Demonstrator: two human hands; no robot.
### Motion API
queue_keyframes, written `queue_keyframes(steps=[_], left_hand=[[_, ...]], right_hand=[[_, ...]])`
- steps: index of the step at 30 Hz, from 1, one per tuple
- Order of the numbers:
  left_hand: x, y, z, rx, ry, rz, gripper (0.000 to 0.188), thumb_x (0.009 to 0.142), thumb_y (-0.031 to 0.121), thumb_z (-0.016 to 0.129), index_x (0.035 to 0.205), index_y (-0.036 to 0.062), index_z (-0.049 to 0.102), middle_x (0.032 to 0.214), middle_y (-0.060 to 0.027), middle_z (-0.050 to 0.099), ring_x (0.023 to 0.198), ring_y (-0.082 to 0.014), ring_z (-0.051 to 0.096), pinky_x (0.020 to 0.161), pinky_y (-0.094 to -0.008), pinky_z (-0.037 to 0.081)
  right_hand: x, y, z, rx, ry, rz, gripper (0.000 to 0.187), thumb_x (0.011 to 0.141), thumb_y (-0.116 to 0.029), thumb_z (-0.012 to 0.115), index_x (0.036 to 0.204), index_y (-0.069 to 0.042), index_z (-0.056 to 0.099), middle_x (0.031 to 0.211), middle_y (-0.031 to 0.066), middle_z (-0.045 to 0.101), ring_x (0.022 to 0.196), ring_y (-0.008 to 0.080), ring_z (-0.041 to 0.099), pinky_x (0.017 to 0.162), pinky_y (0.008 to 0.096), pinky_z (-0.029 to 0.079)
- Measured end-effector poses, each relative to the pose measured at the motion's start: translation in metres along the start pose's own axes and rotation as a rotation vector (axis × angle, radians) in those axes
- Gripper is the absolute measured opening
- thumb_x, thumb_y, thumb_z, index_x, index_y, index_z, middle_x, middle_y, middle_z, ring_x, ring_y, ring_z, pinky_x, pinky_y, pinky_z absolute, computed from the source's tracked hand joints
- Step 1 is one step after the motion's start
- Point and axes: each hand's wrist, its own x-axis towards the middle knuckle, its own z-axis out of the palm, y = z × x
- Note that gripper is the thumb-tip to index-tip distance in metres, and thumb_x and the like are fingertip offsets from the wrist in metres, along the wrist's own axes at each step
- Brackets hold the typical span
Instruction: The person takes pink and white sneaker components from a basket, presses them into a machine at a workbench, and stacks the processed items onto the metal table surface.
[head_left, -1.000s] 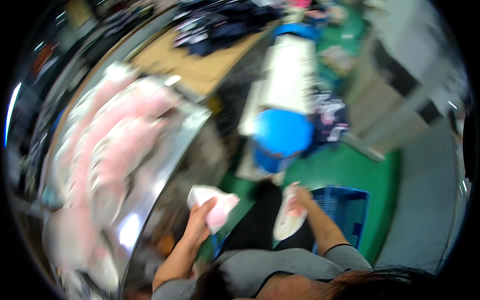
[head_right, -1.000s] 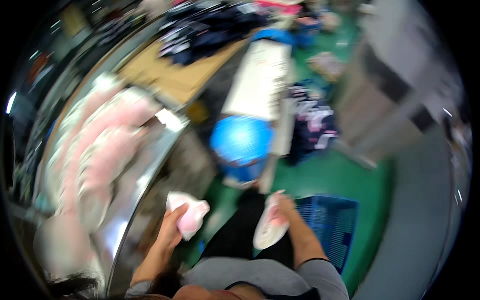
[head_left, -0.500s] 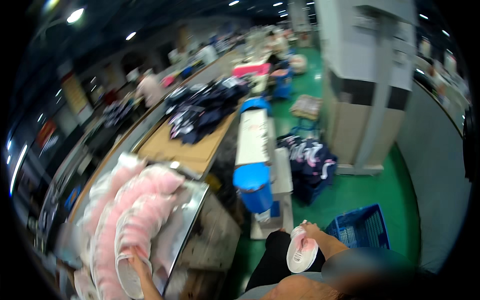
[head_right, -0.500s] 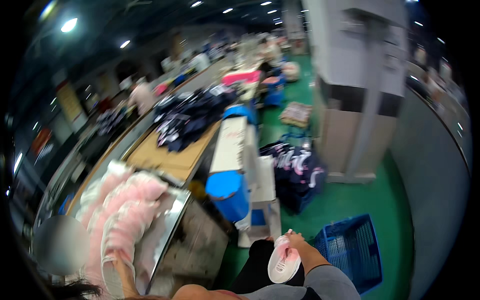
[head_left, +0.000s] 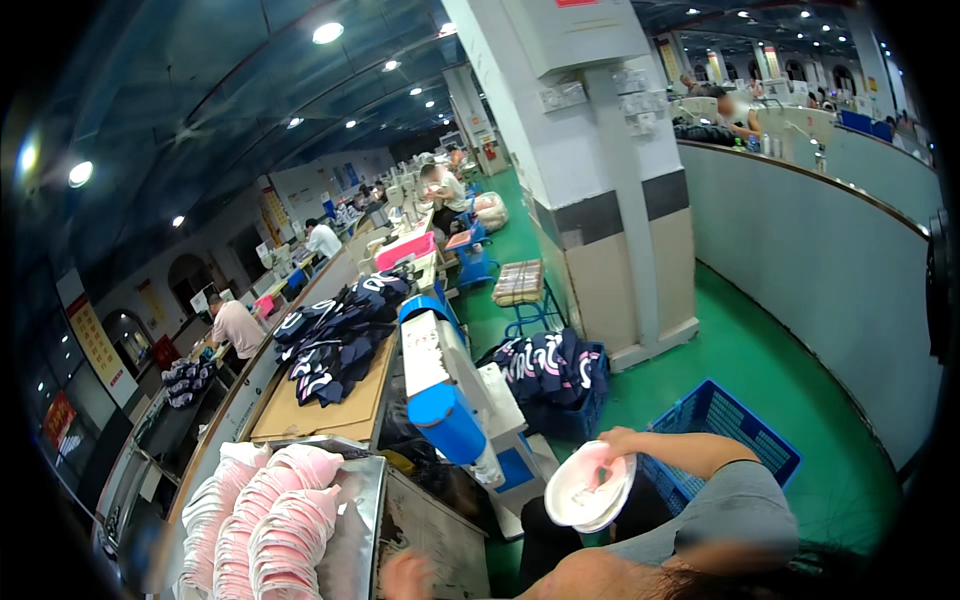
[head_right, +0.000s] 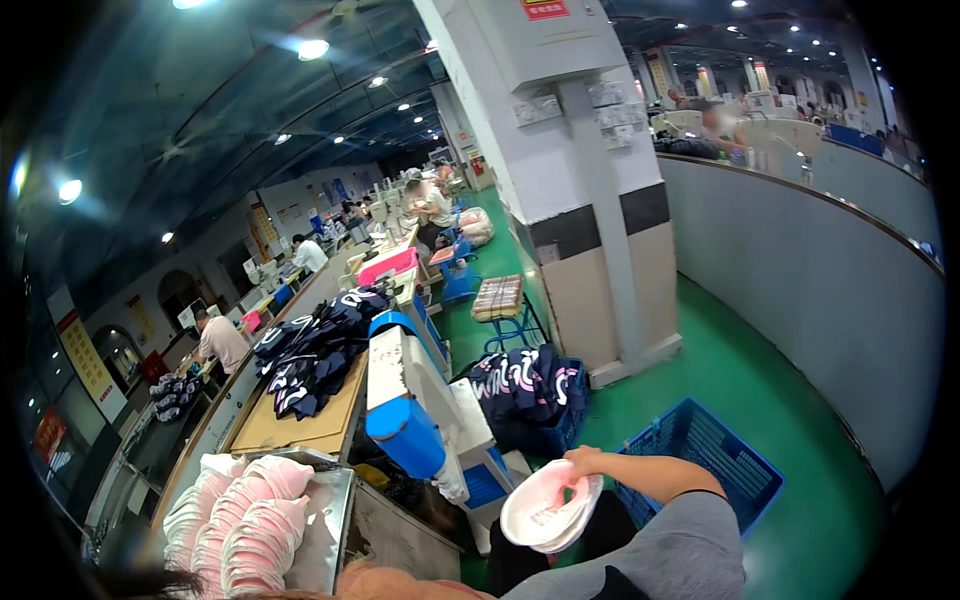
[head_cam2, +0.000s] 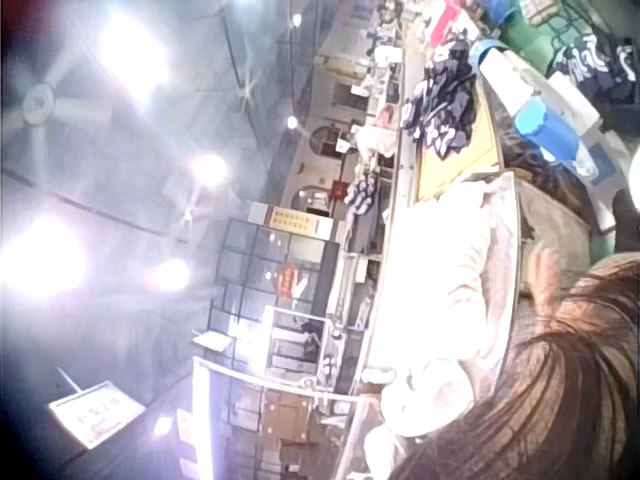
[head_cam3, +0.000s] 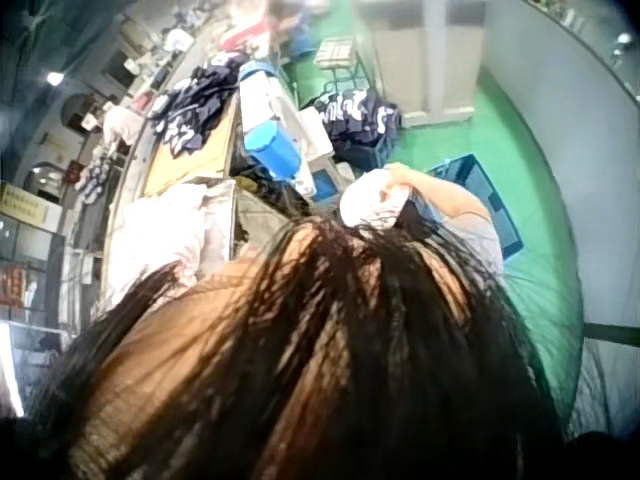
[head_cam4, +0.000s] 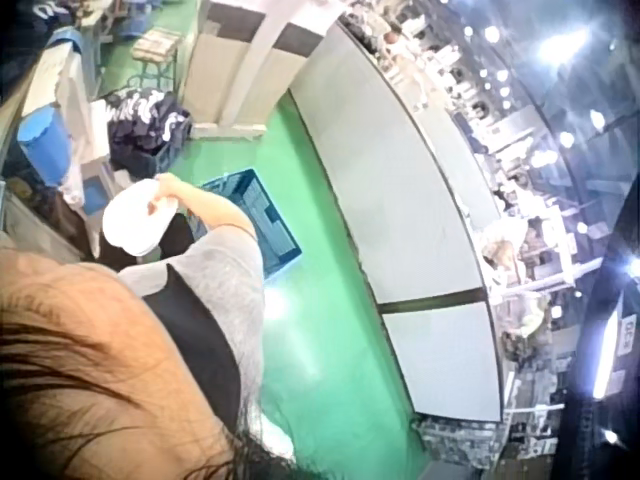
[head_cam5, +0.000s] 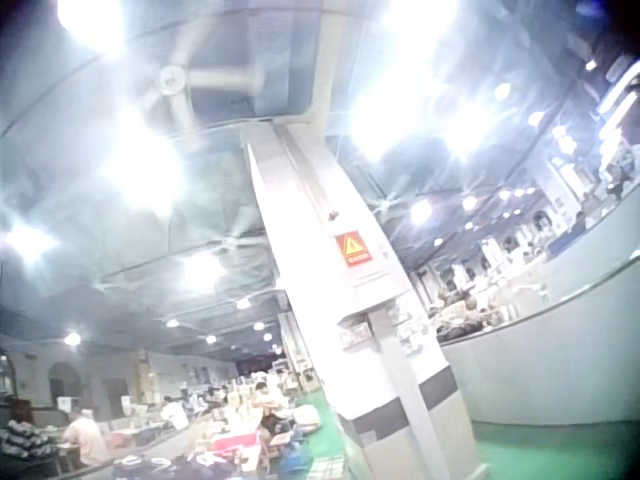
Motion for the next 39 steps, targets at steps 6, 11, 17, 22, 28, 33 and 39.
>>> queue_keyframes(steps=[6, 11, 17, 22, 28, 33, 39], left_hand=[[-0.026, -0.019, 0.185, -0.305, -0.454, -0.473, 0.075, 0.094, 0.046, 0.044, 0.133, -0.0156, 0.026, 0.133, -0.0307, 0.037, 0.128, -0.0392, 0.036, 0.108, -0.0447, 0.031], [0.15, -0.131, 0.175, -0.205, -0.771, -0.82, 0.063, 0.093, 0.056, 0.035, 0.127, 0.0049, 0.047, 0.113, -0.0183, 0.059, 0.109, -0.0342, 0.054, 0.102, -0.0489, 0.036], [0.082, -0.113, 0.261, 0.093, -0.452, -0.621, 0.055, 0.093, 0.051, 0.038, 0.124, 0.0086, 0.052, 0.117, -0.0134, 0.06, 0.111, -0.0329, 0.055, 0.1, -0.0481, 0.039], [0.07, -0.101, 0.271, 0.187, -0.478, -0.526, 0.05, 0.093, 0.047, 0.04, 0.123, 0.0087, 0.052, 0.119, -0.0113, 0.06, 0.112, -0.031, 0.055, 0.099, -0.0476, 0.039], [0.033, -0.078, 0.253, 0.123, -0.395, -0.347, 0.048, 0.093, 0.046, 0.041, 0.121, 0.0084, 0.054, 0.116, -0.0102, 0.061, 0.108, -0.0287, 0.056, 0.096, -0.0453, 0.041], [-0.009, -0.053, 0.221, 0.075, -0.346, -0.148, 0.047, 0.093, 0.044, 0.042, 0.12, 0.0081, 0.055, 0.113, -0.0092, 0.061, 0.105, -0.0268, 0.057, 0.093, -0.0434, 0.042], [-0.03, -0.046, 0.201, 0.024, -0.298, -0.027, 0.045, 0.094, 0.043, 0.042, 0.118, 0.0077, 0.056, 0.11, -0.0081, 0.062, 0.101, -0.0245, 0.057, 0.09, -0.0411, 0.043]], right_hand=[[-0.012, -0.049, 0.041, -0.466, -0.561, -0.116, 0.069, 0.063, -0.045, 0.074, 0.123, -0.014, 0.059, 0.127, 0.0139, 0.056, 0.109, 0.0276, 0.058, 0.088, 0.0431, 0.048], [-0.03, -0.024, 0.057, 0.164, -0.603, 0.009, 0.066, 0.069, -0.05, 0.068, 0.124, -0.014, 0.058, 0.134, 0.016, 0.049, 0.114, 0.0315, 0.053, 0.093, 0.0469, 0.043], [-0.055, 0.029, 0.079, 0.178, 0.095, 0.126, 0.066, 0.079, -0.059, 0.053, 0.129, -0.017, 0.053, 0.145, 0.0185, 0.033, 0.126, 0.0405, 0.04, 0.103, 0.0547, 0.03], [-0.021, 0.055, 0.133, 0.629, 0.19, 0.144, 0.08, 0.081, -0.054, 0.048, 0.137, 0.002, 0.037, 0.138, 0.0281, 0.038, 0.13, 0.0381, 0.037, 0.107, 0.0428, 0.03], [-0.079, 0.04, 0.051, 1.069, 0.209, -0.073, 0.079, 0.079, -0.058, 0.063, 0.119, 0.007, 0.045, 0.113, 0.0155, 0.054, 0.098, 0.0201, 0.053, 0.079, 0.0308, 0.045], [-0.135, -0.019, 0.035, 1.427, 0.279, -0.27, 0.045, 0.084, -0.044, 0.065, 0.099, -0.007, 0.045, 0.079, 0.0015, 0.046, 0.071, 0.0087, 0.042, 0.055, 0.0253, 0.037], [-0.143, -0.063, 0.059, 1.457, 0.266, -0.307, 0.045, 0.084, -0.043, 0.066, 0.102, -0.008, 0.045, 0.088, 0.0023, 0.048, 0.076, 0.0098, 0.044, 0.06, 0.0241, 0.038]])
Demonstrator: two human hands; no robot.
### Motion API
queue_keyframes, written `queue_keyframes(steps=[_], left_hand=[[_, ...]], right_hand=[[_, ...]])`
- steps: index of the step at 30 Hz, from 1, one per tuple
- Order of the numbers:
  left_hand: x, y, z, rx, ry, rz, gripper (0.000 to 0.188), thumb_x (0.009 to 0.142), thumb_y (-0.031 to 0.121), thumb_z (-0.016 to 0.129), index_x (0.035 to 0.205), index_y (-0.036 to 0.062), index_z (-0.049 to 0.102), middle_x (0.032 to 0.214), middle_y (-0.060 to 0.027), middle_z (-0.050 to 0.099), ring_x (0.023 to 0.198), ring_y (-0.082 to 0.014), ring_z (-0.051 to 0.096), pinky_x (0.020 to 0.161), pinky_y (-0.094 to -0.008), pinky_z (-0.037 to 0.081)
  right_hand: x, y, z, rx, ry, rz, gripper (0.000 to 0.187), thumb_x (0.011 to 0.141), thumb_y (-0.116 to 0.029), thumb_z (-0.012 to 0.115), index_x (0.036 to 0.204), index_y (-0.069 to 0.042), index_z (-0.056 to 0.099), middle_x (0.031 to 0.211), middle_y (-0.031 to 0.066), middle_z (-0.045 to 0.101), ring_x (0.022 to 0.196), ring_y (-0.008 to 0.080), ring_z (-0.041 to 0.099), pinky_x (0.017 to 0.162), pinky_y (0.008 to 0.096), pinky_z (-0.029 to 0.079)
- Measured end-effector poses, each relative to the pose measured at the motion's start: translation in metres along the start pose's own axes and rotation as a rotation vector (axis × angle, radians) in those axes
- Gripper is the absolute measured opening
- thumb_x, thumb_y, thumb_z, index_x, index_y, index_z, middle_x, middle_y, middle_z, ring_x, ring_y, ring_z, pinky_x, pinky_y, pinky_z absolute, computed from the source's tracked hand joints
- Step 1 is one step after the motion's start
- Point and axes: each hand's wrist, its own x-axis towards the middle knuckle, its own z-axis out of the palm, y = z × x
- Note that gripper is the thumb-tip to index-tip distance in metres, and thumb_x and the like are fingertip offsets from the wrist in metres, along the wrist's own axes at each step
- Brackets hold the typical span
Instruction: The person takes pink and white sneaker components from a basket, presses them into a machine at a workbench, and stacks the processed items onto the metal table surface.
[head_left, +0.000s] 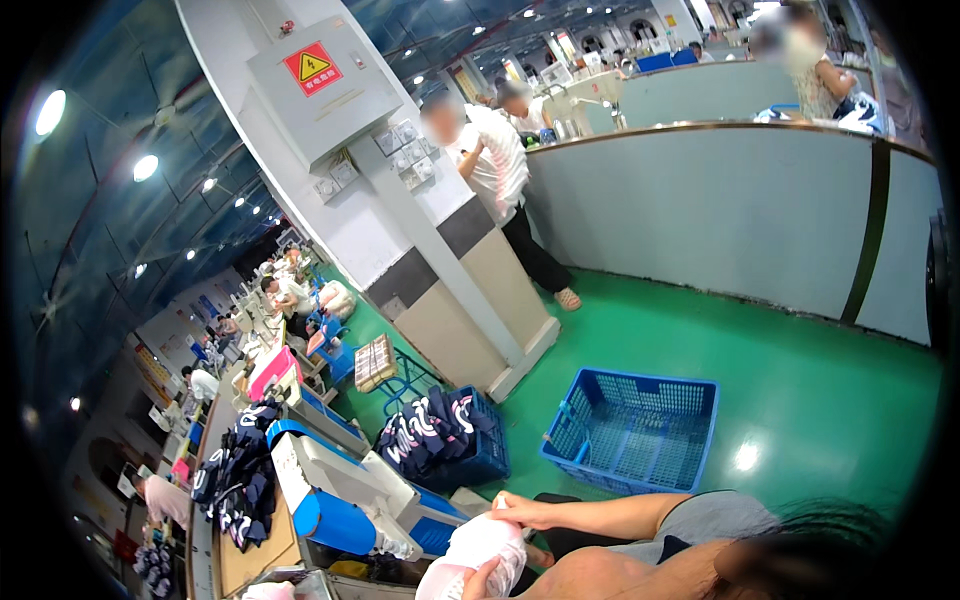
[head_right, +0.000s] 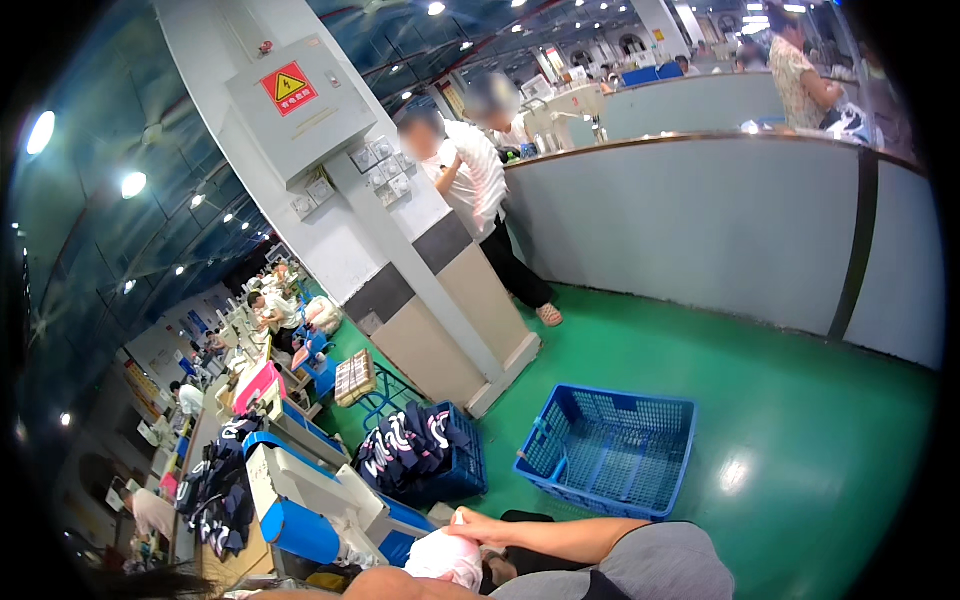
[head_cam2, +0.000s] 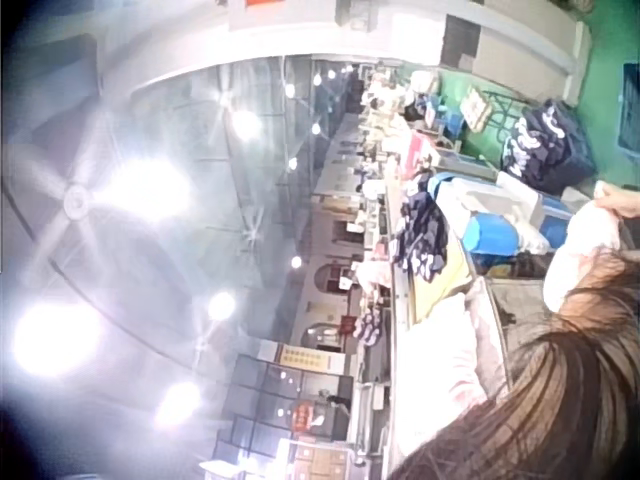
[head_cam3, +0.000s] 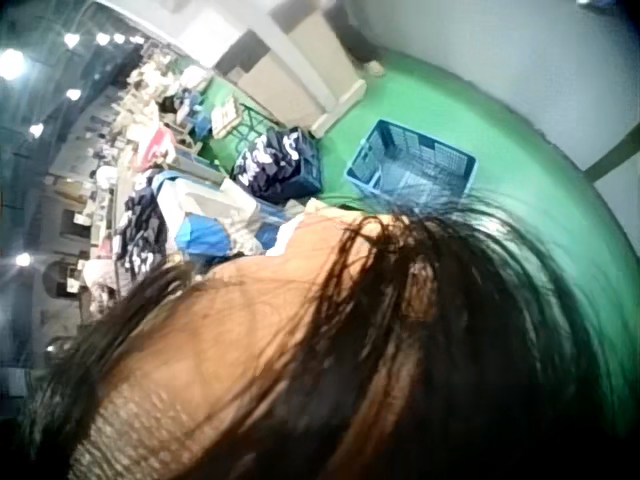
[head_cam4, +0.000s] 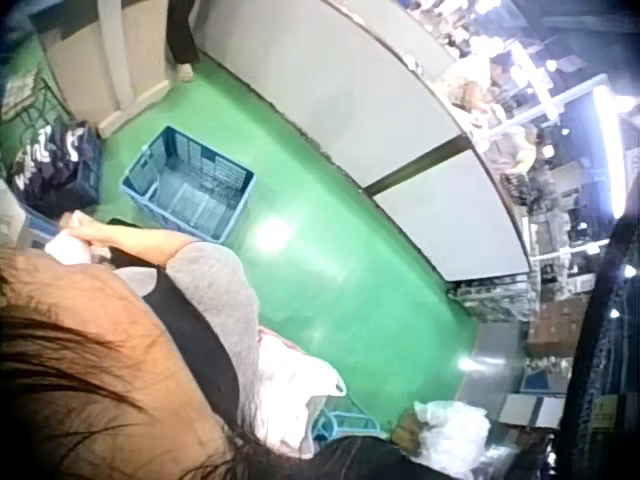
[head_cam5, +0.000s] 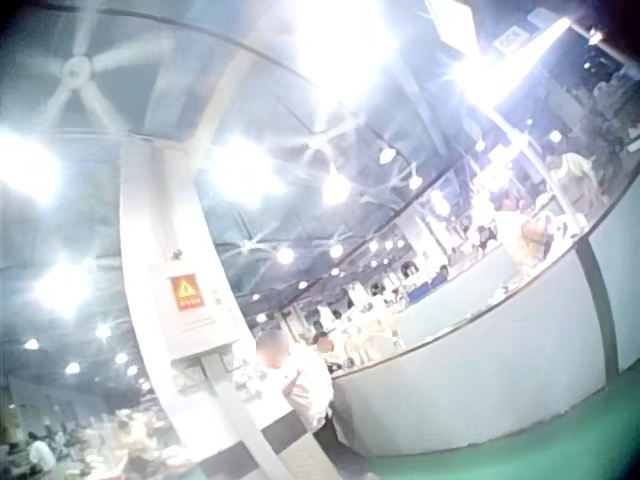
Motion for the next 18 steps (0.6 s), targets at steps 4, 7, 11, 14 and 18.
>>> queue_keyframes(steps=[4, 7, 11, 14, 18], left_hand=[[-0.005, -0.003, -0.007, -0.009, 0.005, 0.031, 0.043, 0.094, 0.042, 0.043, 0.116, 0.0075, 0.057, 0.108, -0.0074, 0.062, 0.098, -0.023, 0.058, 0.087, -0.0395, 0.044], [-0.014, -0.005, -0.023, -0.035, 0.044, 0.062, 0.042, 0.094, 0.041, 0.043, 0.115, 0.0073, 0.058, 0.106, -0.0068, 0.063, 0.097, -0.0218, 0.058, 0.086, -0.0384, 0.045], [-0.021, -0.007, -0.051, -0.084, 0.119, 0.103, 0.041, 0.094, 0.04, 0.044, 0.114, 0.0071, 0.059, 0.104, -0.0061, 0.063, 0.094, -0.0203, 0.059, 0.083, -0.0368, 0.046], [-0.035, -0.004, -0.083, -0.122, 0.224, 0.155, 0.04, 0.095, 0.039, 0.044, 0.113, 0.0069, 0.059, 0.102, -0.0055, 0.064, 0.092, -0.0192, 0.059, 0.082, -0.0357, 0.046], [-0.011, 0.024, -0.112, 0.614, 0.371, 0.188, 0.039, 0.095, 0.038, 0.045, 0.112, 0.0066, 0.06, 0.1, -0.0048, 0.064, 0.09, -0.0176, 0.06, 0.079, -0.0341, 0.047]], right_hand=[[0.015, 0.022, 0.032, -0.356, 0.11, 0.109, 0.055, 0.086, -0.058, 0.052, 0.109, -0.01, 0.042, 0.098, 0.0062, 0.049, 0.091, 0.0142, 0.047, 0.072, 0.0307, 0.041], [0.011, 0.021, 0.046, -0.343, 0.036, 0.059, 0.051, 0.085, -0.055, 0.056, 0.108, -0.011, 0.043, 0.097, 0.006, 0.049, 0.092, 0.0137, 0.046, 0.077, 0.0307, 0.04], [0.016, 0.025, 0.045, -0.118, 0.139, -0.123, 0.035, 0.081, -0.031, 0.068, 0.101, -0.01, 0.049, 0.092, 0.0028, 0.052, 0.085, 0.0116, 0.048, 0.074, 0.027, 0.042], [0.04, 0.009, 0.007, -0.124, 0.394, -0.215, 0.013, 0.08, -0.018, 0.063, 0.079, -0.007, 0.057, 0.075, 0.0027, 0.055, 0.072, 0.0123, 0.052, 0.062, 0.0298, 0.045], [0.068, -0.059, 0.024, -0.706, 0.05, -0.195, 0.046, 0.083, -0.045, 0.065, 0.097, -0.001, 0.063, 0.086, 0.0107, 0.066, 0.08, 0.0177, 0.061, 0.073, 0.0324, 0.049]])
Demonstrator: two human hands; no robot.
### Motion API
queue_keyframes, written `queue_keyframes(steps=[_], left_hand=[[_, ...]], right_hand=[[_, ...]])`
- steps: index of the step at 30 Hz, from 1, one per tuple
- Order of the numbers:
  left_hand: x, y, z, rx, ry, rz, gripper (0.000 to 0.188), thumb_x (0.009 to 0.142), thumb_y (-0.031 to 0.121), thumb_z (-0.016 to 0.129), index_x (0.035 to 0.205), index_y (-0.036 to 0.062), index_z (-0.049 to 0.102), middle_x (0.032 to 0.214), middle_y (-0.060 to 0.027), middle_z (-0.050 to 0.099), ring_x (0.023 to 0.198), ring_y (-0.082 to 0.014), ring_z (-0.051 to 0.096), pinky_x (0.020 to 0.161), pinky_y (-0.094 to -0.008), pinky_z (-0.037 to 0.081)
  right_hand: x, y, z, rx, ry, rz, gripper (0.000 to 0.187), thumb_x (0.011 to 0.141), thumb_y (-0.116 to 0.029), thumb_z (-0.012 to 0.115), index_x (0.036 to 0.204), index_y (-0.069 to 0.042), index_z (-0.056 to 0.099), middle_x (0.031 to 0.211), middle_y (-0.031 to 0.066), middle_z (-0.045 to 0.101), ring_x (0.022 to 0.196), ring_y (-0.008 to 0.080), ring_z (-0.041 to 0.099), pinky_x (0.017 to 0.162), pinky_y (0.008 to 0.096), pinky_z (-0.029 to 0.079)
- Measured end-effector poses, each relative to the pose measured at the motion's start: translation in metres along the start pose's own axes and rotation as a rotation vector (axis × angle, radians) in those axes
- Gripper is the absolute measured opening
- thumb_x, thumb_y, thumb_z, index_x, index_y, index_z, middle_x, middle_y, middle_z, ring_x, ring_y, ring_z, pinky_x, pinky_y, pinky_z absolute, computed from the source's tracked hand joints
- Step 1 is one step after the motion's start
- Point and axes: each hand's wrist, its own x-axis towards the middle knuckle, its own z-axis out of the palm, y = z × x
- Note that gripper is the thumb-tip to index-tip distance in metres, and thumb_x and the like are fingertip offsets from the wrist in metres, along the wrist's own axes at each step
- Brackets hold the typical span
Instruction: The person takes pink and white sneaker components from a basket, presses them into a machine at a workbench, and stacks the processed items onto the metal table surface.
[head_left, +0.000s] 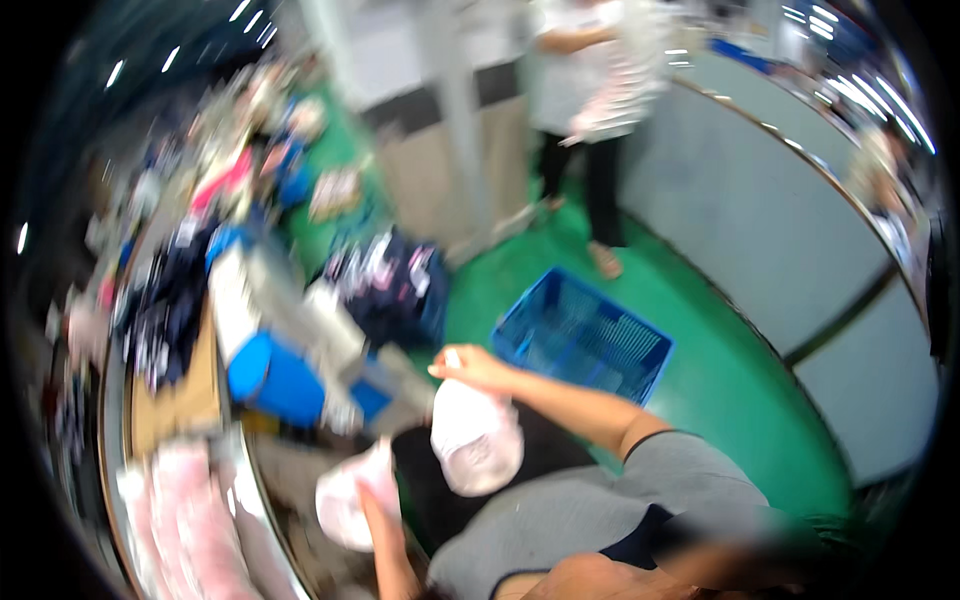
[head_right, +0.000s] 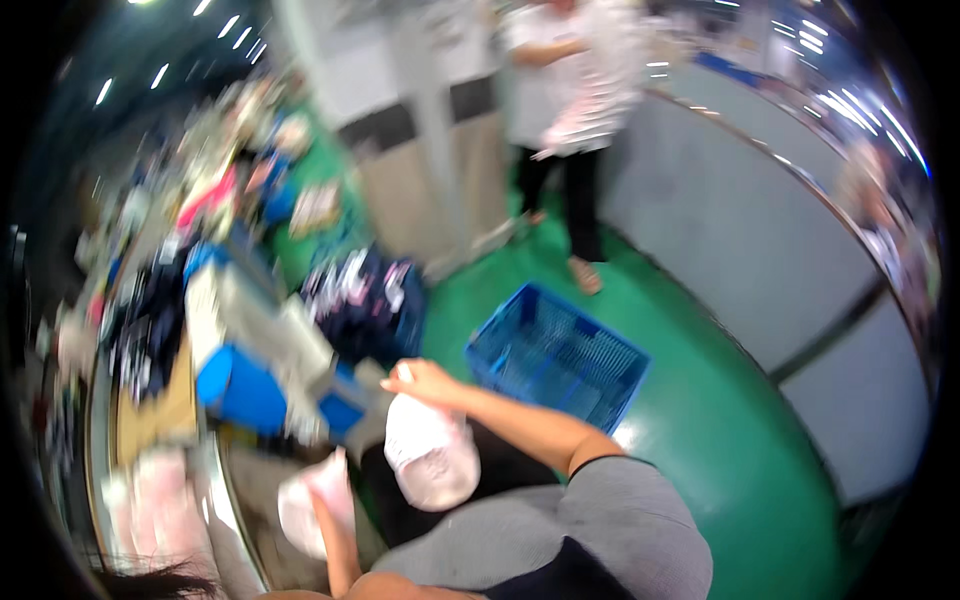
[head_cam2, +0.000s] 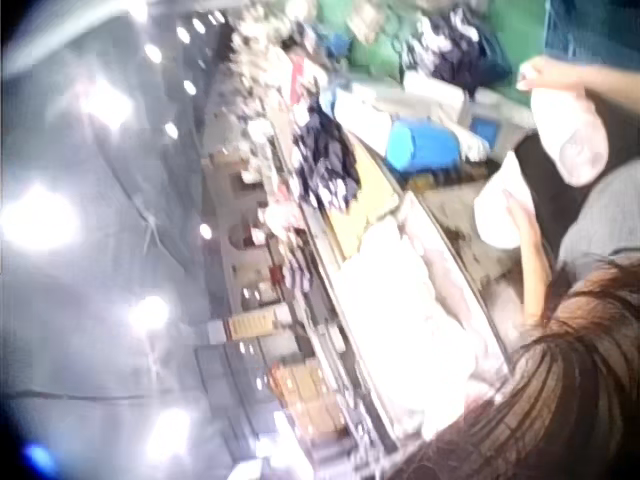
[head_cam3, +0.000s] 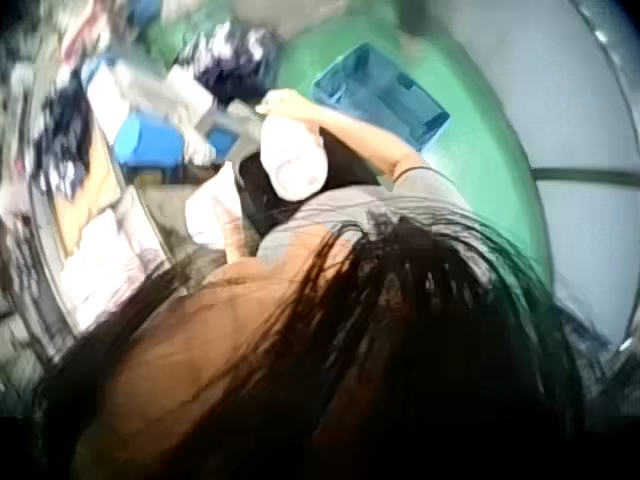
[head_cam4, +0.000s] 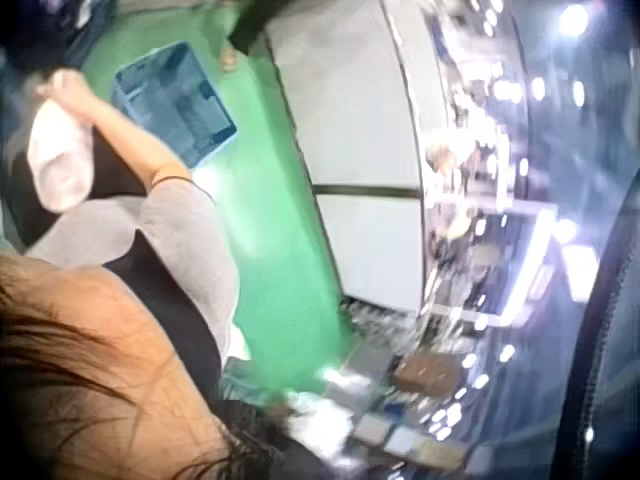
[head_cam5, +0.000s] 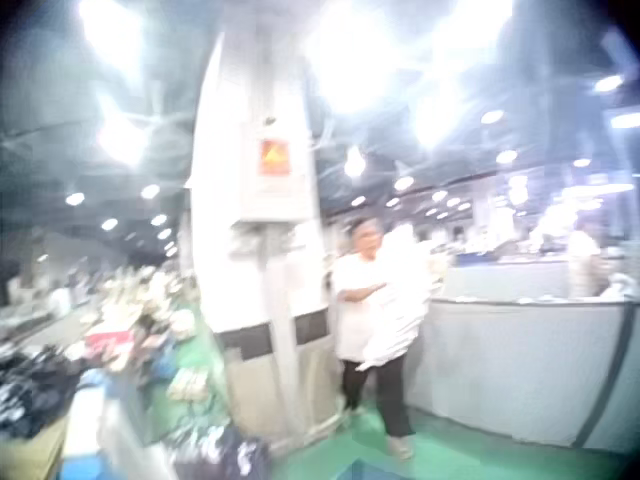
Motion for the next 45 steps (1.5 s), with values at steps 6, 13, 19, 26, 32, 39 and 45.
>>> queue_keyframes(steps=[6, 13, 19, 26, 32, 39, 45], left_hand=[[0.027, 0.029, 0.041, -0.501, 0.311, 0.081, 0.047, 0.095, 0.036, 0.048, 0.119, -0.0031, 0.056, 0.109, -0.0088, 0.061, 0.1, -0.016, 0.056, 0.087, -0.0304, 0.044], [0.025, 0.019, -0.007, -0.814, 0.252, 0.113, 0.03, 0.091, 0.026, 0.057, 0.108, 0.0011, 0.06, 0.099, -0.0031, 0.062, 0.09, -0.0105, 0.057, 0.077, -0.0266, 0.046], [0.083, -0.007, -0.018, -0.738, 0.255, 0.08, 0.031, 0.089, 0.03, 0.059, 0.099, 0.0009, 0.063, 0.092, -0.0025, 0.063, 0.082, -0.0101, 0.058, 0.071, -0.0258, 0.045], [0.142, -0.023, -0.012, -1.023, 0.344, -0.062, 0.032, 0.086, 0.022, 0.057, 0.107, -0.0023, 0.061, 0.099, -0.0083, 0.063, 0.089, -0.0197, 0.06, 0.079, -0.0331, 0.047], [0.133, -0.046, -0.055, -1.341, 0.021, -0.122, 0.024, 0.088, 0.024, 0.05, 0.093, 0.0032, 0.06, 0.086, -0.0101, 0.064, 0.087, -0.0227, 0.062, 0.082, -0.0384, 0.051], [-0.038, -0.019, -0.001, -0.234, 0.407, -0.403, 0.054, 0.095, 0.044, 0.044, 0.126, 0.0008, 0.053, 0.113, -0.0118, 0.061, 0.101, -0.0209, 0.056, 0.089, -0.0326, 0.044], [-0.002, 0.08, 0.047, -0.793, 0.125, -0.002, 0.051, 0.091, 0.031, 0.059, 0.128, -0.0017, 0.046, 0.122, -0.0092, 0.054, 0.113, -0.0176, 0.05, 0.098, -0.0318, 0.037]], right_hand=[[0.049, -0.052, 0.05, -0.202, -0.43, -0.039, 0.055, 0.071, -0.051, 0.07, 0.102, -0.006, 0.064, 0.095, 0.0183, 0.066, 0.09, 0.0297, 0.064, 0.08, 0.0384, 0.048], [0.084, -0.057, 0.107, 0.051, -0.609, 0.069, 0.028, 0.082, -0.026, 0.066, 0.092, -0.001, 0.066, 0.083, 0.0061, 0.063, 0.081, 0.0131, 0.055, 0.075, 0.0269, 0.044], [0.123, -0.043, 0.123, 0.102, -0.612, 0.225, 0.027, 0.084, -0.021, 0.063, 0.097, 0.002, 0.064, 0.091, 0.0081, 0.064, 0.085, 0.0131, 0.056, 0.078, 0.0276, 0.044], [0.154, -0.019, 0.128, 0.23, -0.51, 0.337, 0.02, 0.085, -0.017, 0.06, 0.093, 0.0, 0.066, 0.088, 0.0068, 0.064, 0.083, 0.0125, 0.056, 0.077, 0.0301, 0.046], [0.152, 0.045, 0.082, 0.121, -0.214, 0.146, 0.028, 0.085, -0.029, 0.063, 0.087, -0.001, 0.067, 0.075, 0.0031, 0.062, 0.072, 0.0105, 0.052, 0.066, 0.029, 0.046], [0.095, 0.039, 0.007, 0.173, 0.342, 0.378, 0.03, 0.082, -0.029, 0.067, 0.081, 0.001, 0.064, 0.076, 0.0079, 0.064, 0.066, 0.0159, 0.056, 0.063, 0.0344, 0.047], [0.037, 0.002, 0.087, 0.574, 0.212, 0.434, 0.018, 0.087, -0.019, 0.065, 0.088, -0.001, 0.062, 0.074, 0.0016, 0.06, 0.066, 0.0082, 0.053, 0.058, 0.0256, 0.045]])
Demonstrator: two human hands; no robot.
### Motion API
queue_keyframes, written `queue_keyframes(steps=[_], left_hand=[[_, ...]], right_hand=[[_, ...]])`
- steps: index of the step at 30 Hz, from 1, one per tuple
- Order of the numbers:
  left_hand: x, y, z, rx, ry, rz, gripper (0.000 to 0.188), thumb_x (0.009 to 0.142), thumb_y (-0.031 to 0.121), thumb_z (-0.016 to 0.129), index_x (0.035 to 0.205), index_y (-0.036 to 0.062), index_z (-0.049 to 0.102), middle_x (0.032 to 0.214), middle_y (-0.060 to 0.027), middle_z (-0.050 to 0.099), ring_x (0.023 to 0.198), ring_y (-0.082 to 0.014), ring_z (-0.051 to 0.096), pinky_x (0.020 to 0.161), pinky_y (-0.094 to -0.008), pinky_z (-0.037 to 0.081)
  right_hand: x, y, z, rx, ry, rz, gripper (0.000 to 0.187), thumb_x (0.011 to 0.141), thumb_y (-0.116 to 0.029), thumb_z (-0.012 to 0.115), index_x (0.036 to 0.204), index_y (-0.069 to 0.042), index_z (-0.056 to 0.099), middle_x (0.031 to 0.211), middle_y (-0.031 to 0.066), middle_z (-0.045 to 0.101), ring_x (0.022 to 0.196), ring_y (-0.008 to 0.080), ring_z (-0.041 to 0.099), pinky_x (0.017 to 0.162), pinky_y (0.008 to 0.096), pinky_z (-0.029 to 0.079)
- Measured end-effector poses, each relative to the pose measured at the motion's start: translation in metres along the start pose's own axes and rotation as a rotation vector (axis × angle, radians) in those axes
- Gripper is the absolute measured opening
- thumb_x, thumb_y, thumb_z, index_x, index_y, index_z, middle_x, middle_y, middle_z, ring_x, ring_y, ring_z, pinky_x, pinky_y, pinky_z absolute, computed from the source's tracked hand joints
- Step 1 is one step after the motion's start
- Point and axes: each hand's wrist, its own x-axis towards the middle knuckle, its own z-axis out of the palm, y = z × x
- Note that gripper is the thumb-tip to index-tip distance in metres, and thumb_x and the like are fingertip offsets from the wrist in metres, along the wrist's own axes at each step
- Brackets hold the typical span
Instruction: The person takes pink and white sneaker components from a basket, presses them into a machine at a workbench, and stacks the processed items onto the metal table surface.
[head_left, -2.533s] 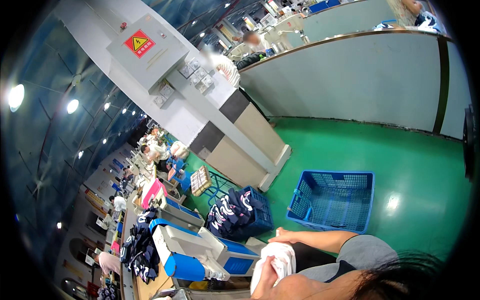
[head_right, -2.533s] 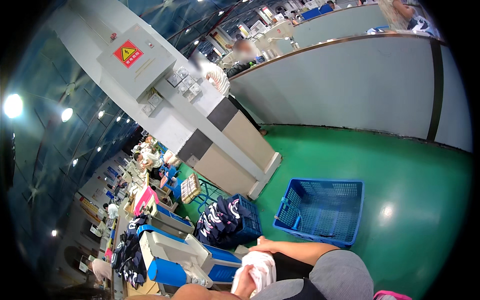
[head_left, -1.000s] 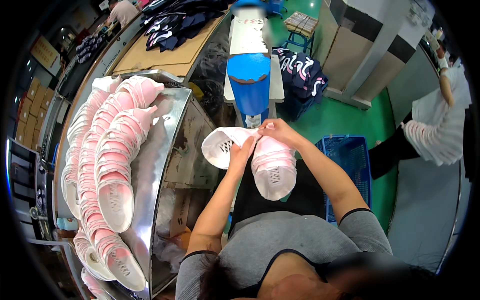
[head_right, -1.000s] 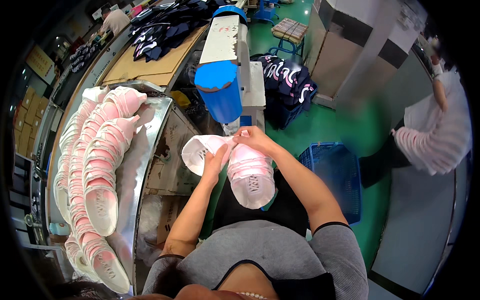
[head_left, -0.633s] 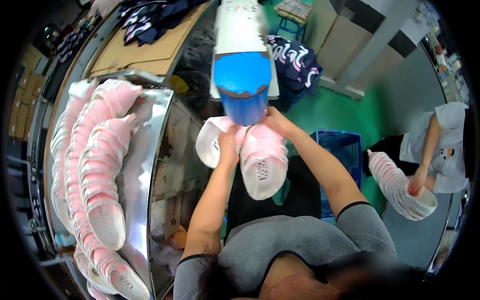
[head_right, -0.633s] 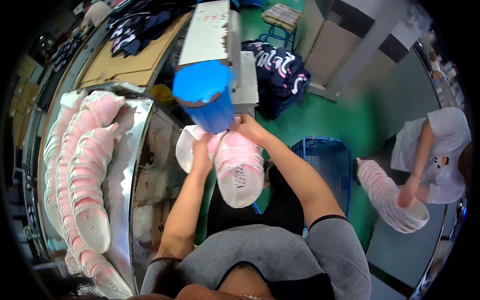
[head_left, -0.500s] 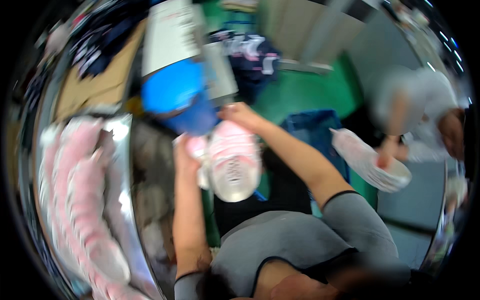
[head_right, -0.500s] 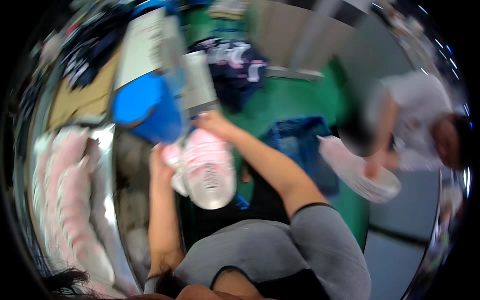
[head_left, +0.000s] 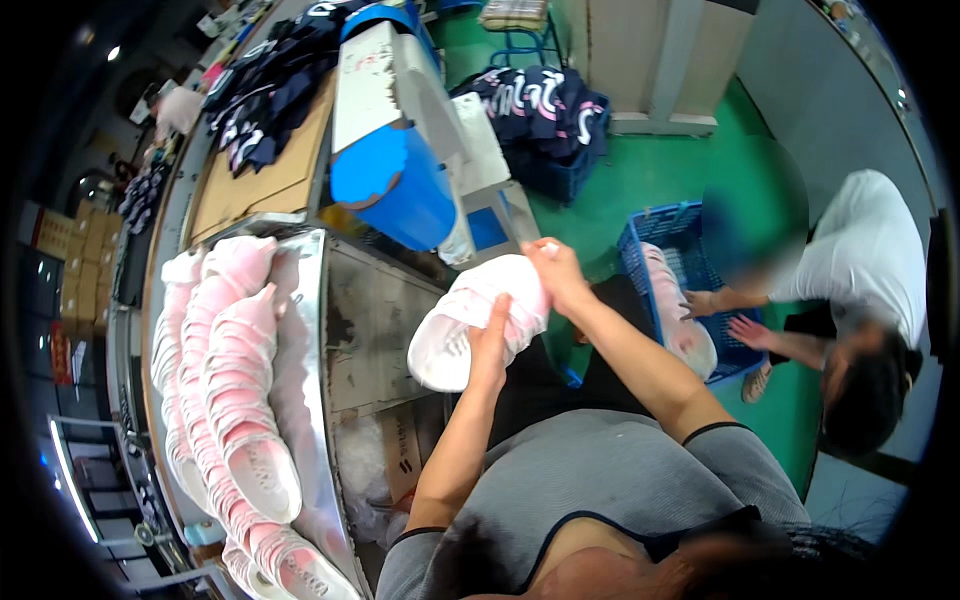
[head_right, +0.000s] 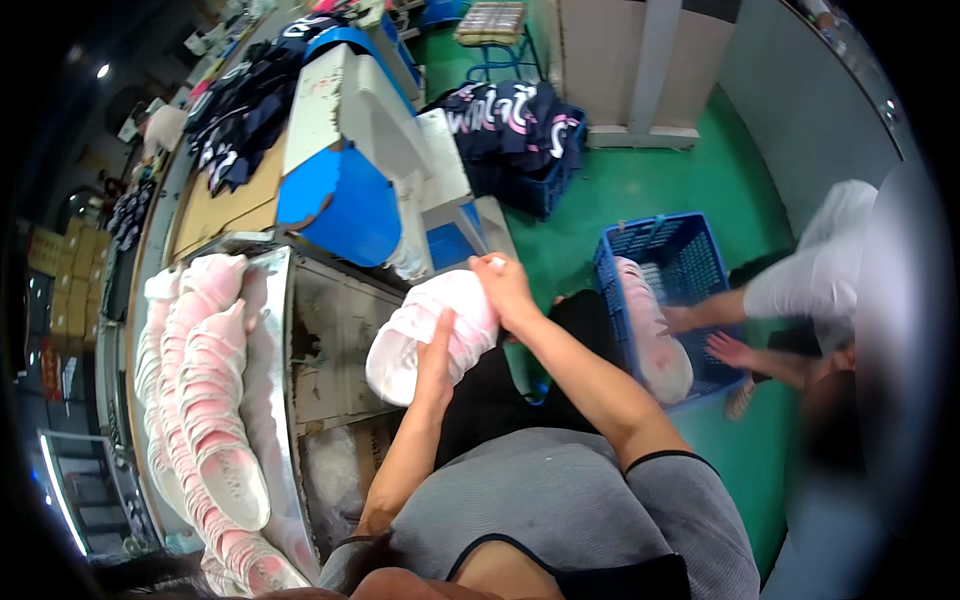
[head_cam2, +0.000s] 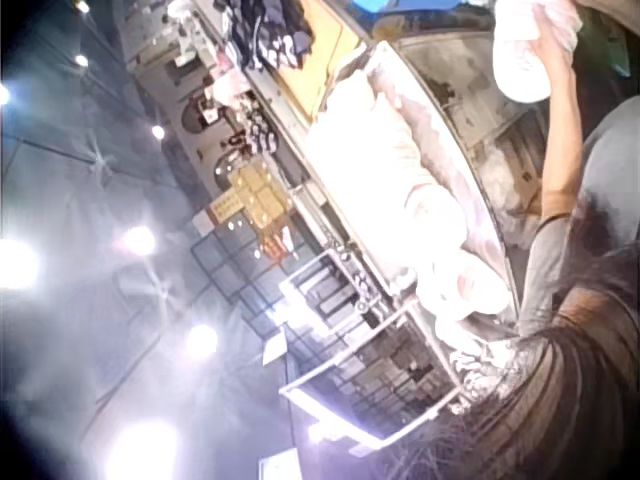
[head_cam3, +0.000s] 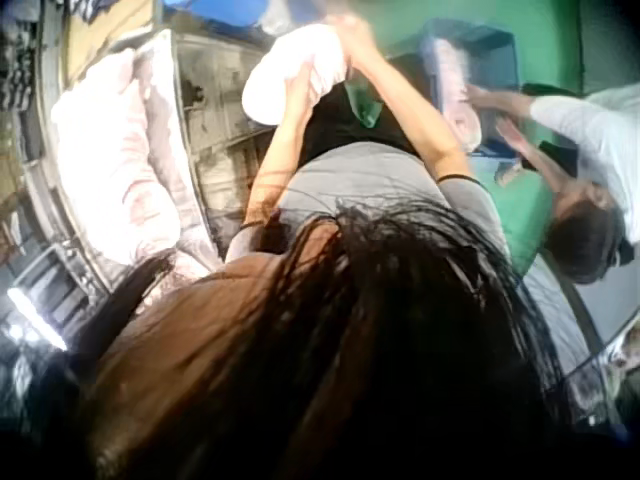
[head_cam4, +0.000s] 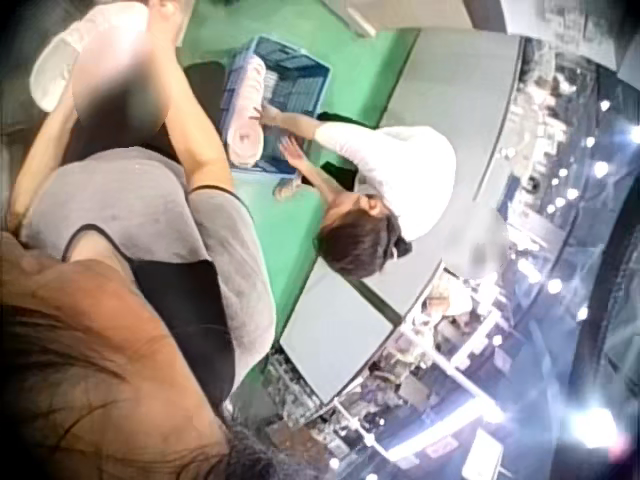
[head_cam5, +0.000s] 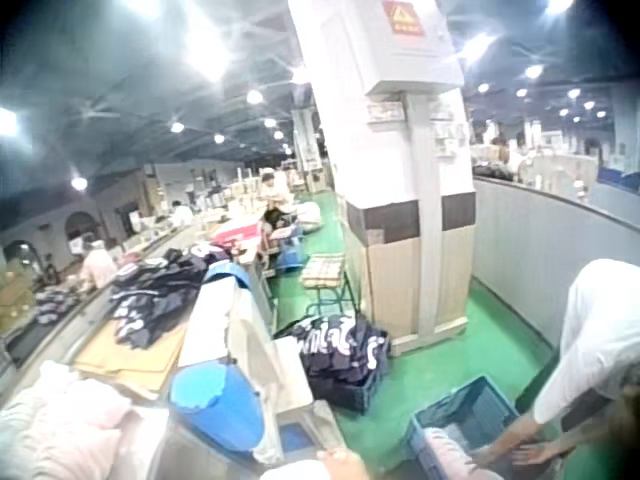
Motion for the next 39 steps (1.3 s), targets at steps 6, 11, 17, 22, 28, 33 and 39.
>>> queue_keyframes(steps=[6, 11, 17, 22, 28, 33, 39], left_hand=[[-0.01, 0.017, -0.048, -0.047, 0.089, -0.059, 0.05, 0.089, 0.034, 0.061, 0.125, 0.0011, 0.049, 0.118, -0.0086, 0.056, 0.109, -0.0174, 0.054, 0.094, -0.0327, 0.041], [0.009, -0.001, -0.079, 0.0, 0.127, 0.0, 0.045, 0.09, 0.039, 0.058, 0.117, 0.0018, 0.058, 0.111, -0.0083, 0.062, 0.1, -0.016, 0.058, 0.089, -0.0311, 0.044], [0.037, 0.009, -0.054, 0.222, 0.205, 0.2, 0.038, 0.085, 0.031, 0.066, 0.109, 0.0017, 0.062, 0.103, -0.0057, 0.064, 0.094, -0.0159, 0.059, 0.084, -0.0309, 0.047], [0.06, -0.026, -0.116, 0.273, 0.3, -0.102, 0.033, 0.086, 0.026, 0.064, 0.106, 0.0009, 0.063, 0.101, -0.0064, 0.065, 0.087, -0.015, 0.061, 0.077, -0.0295, 0.049], [0.086, 0.018, -0.07, 0.023, 0.241, 0.086, 0.042, 0.085, 0.022, 0.063, 0.12, -0.0009, 0.053, 0.111, -0.007, 0.059, 0.1, -0.0151, 0.056, 0.085, -0.0292, 0.044], [0.108, 0.016, -0.064, -0.185, 0.211, 0.079, 0.041, 0.089, 0.017, 0.055, 0.125, -0.0026, 0.048, 0.12, -0.011, 0.057, 0.109, -0.0207, 0.056, 0.093, -0.0342, 0.043], [0.145, -0.007, -0.124, -0.691, 0.166, -0.333, 0.038, 0.092, 0.024, 0.051, 0.122, 0.0007, 0.051, 0.117, -0.0114, 0.059, 0.105, -0.0243, 0.058, 0.09, -0.0398, 0.048]], right_hand=[[0.029, -0.023, -0.038, -0.236, 0.042, -0.159, 0.021, 0.085, -0.022, 0.063, 0.085, -0.001, 0.065, 0.068, 0.0066, 0.063, 0.059, 0.0108, 0.056, 0.054, 0.0264, 0.046], [-0.015, -0.041, 0.033, -0.942, -0.657, -0.441, 0.054, 0.073, -0.032, 0.075, 0.113, -0.001, 0.057, 0.097, 0.0164, 0.066, 0.094, 0.0266, 0.064, 0.082, 0.0375, 0.048], [0.024, -0.039, 0.027, -0.538, -0.72, -0.087, 0.022, 0.085, -0.015, 0.063, 0.1, 0.001, 0.063, 0.082, 0.0085, 0.068, 0.078, 0.0163, 0.065, 0.075, 0.0293, 0.051], [0.04, -0.016, 0.074, -0.5, -0.854, -0.004, 0.02, 0.087, -0.018, 0.062, 0.092, 0.001, 0.064, 0.083, 0.0077, 0.067, 0.081, 0.0136, 0.061, 0.077, 0.0263, 0.047], [0.067, -0.052, 0.065, -0.474, -0.761, 0.113, 0.017, 0.085, -0.013, 0.061, 0.092, 0.002, 0.065, 0.084, 0.0082, 0.067, 0.08, 0.0138, 0.06, 0.077, 0.0266, 0.046], [0.087, -0.043, 0.06, -0.373, -0.776, 0.18, 0.016, 0.084, -0.01, 0.061, 0.092, 0.002, 0.066, 0.084, 0.0088, 0.067, 0.08, 0.014, 0.06, 0.077, 0.0272, 0.047], [0.13, 0.021, 0.052, -0.07, -0.919, 0.324, 0.021, 0.094, -0.011, 0.049, 0.109, -0.003, 0.06, 0.098, 0.0043, 0.064, 0.081, 0.0121, 0.06, 0.072, 0.0278, 0.051]])
